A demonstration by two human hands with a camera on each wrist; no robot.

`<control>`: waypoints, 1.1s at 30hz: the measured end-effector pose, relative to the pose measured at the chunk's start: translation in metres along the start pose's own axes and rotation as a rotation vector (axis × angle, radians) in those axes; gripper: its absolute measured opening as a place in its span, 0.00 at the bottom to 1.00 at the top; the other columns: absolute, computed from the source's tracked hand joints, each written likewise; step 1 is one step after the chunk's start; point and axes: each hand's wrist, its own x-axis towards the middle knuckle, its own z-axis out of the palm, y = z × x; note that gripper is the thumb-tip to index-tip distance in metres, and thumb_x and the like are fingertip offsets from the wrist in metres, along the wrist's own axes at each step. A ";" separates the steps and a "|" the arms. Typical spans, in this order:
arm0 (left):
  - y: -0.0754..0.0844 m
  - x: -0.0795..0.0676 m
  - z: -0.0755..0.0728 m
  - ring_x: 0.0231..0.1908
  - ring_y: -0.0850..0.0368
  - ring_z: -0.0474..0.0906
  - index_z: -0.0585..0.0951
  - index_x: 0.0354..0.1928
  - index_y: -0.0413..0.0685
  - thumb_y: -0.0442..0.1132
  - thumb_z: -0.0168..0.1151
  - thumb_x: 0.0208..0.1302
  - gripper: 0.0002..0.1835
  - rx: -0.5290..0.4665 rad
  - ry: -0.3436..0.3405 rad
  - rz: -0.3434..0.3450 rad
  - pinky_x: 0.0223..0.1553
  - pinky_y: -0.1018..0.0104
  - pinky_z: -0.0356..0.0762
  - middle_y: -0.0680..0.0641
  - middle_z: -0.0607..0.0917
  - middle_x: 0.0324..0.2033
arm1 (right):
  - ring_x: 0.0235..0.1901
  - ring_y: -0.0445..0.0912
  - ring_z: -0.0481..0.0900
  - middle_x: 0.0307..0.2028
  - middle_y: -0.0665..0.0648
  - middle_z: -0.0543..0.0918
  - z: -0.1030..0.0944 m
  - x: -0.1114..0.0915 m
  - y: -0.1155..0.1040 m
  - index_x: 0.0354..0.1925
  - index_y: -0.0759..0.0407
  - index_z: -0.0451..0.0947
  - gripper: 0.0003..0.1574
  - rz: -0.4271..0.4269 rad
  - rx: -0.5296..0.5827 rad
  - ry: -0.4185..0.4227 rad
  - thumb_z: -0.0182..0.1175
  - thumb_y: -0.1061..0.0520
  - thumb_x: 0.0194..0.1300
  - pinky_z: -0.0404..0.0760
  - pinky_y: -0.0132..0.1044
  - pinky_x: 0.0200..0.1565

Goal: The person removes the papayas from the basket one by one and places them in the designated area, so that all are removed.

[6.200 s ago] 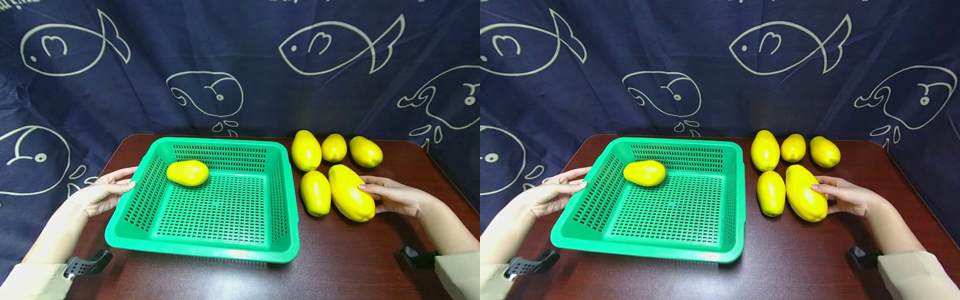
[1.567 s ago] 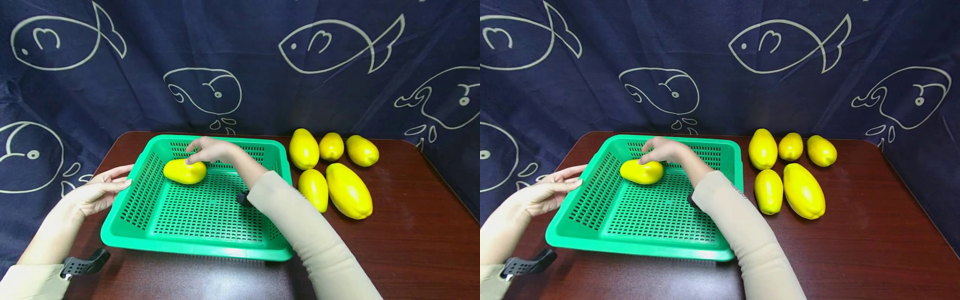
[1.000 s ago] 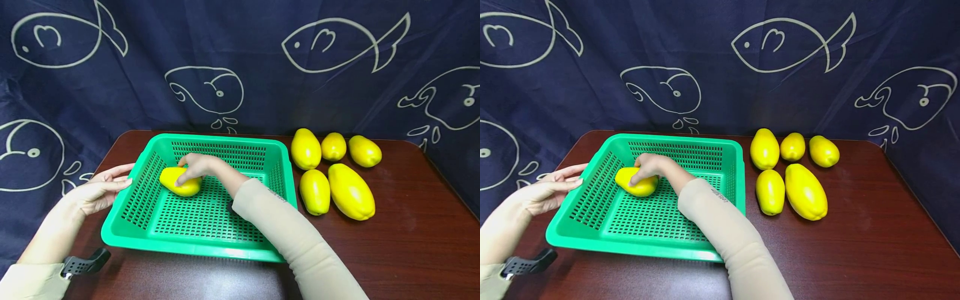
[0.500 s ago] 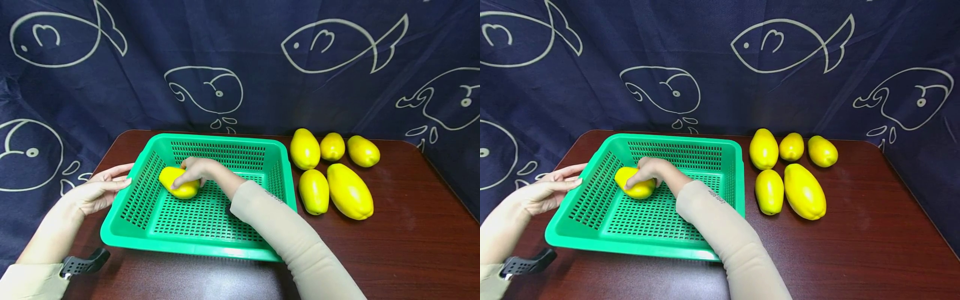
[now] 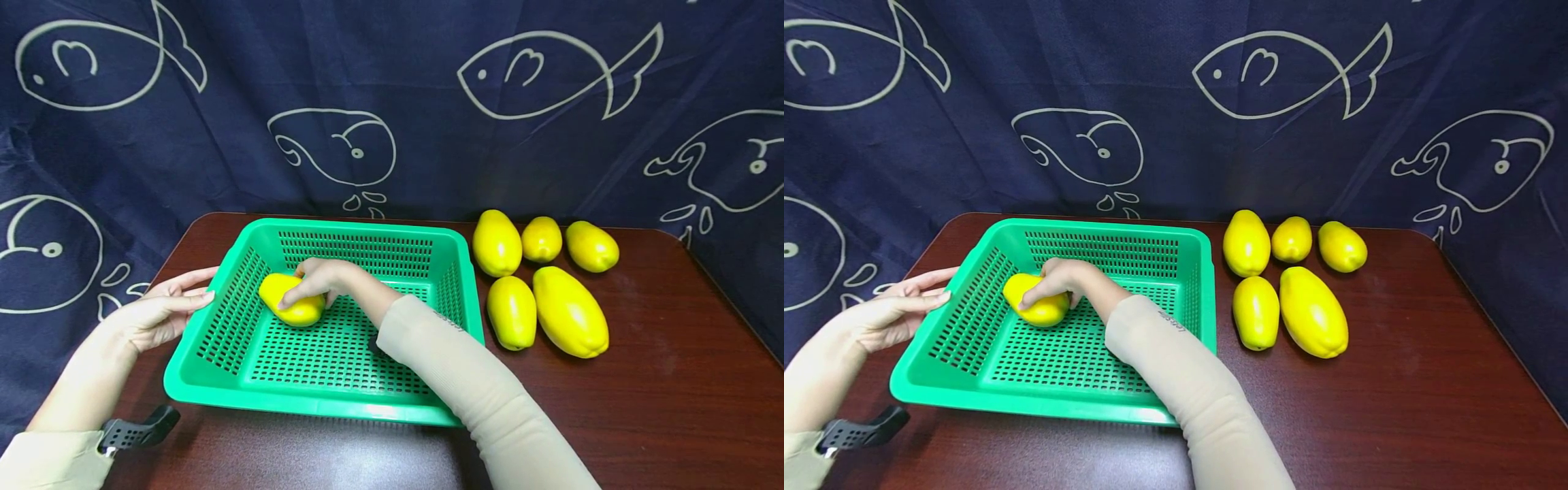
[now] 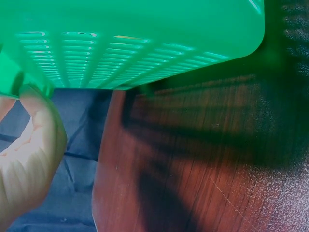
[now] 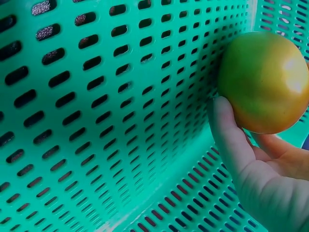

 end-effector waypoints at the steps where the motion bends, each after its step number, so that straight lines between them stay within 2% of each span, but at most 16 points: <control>1: 0.000 0.000 -0.001 0.47 0.50 0.80 0.76 0.57 0.46 0.20 0.39 0.68 0.24 0.004 0.000 0.000 0.47 0.59 0.78 0.42 0.82 0.47 | 0.41 0.46 0.72 0.46 0.52 0.70 0.000 0.000 0.000 0.62 0.59 0.63 0.44 0.000 0.000 0.000 0.69 0.48 0.52 0.79 0.43 0.41; 8: 0.000 -0.001 -0.002 0.47 0.50 0.80 0.76 0.57 0.46 0.20 0.39 0.68 0.24 0.013 0.002 0.001 0.47 0.59 0.78 0.43 0.82 0.47 | 0.41 0.46 0.72 0.45 0.52 0.70 0.001 0.000 0.000 0.61 0.59 0.64 0.43 0.000 -0.005 -0.003 0.69 0.47 0.52 0.79 0.43 0.40; 16: 0.000 -0.002 -0.003 0.47 0.50 0.80 0.75 0.57 0.47 0.20 0.38 0.68 0.24 0.020 -0.007 0.001 0.47 0.59 0.78 0.43 0.82 0.48 | 0.42 0.46 0.72 0.51 0.54 0.68 0.001 0.000 -0.001 0.65 0.59 0.59 0.47 0.004 -0.028 -0.014 0.67 0.46 0.54 0.80 0.43 0.42; 33: 0.005 0.000 0.001 0.47 0.50 0.80 0.76 0.57 0.47 0.20 0.39 0.68 0.24 0.031 0.014 -0.006 0.47 0.58 0.78 0.43 0.82 0.48 | 0.43 0.47 0.72 0.47 0.53 0.69 -0.009 -0.008 -0.005 0.60 0.59 0.64 0.40 -0.038 0.054 -0.024 0.67 0.47 0.54 0.80 0.44 0.43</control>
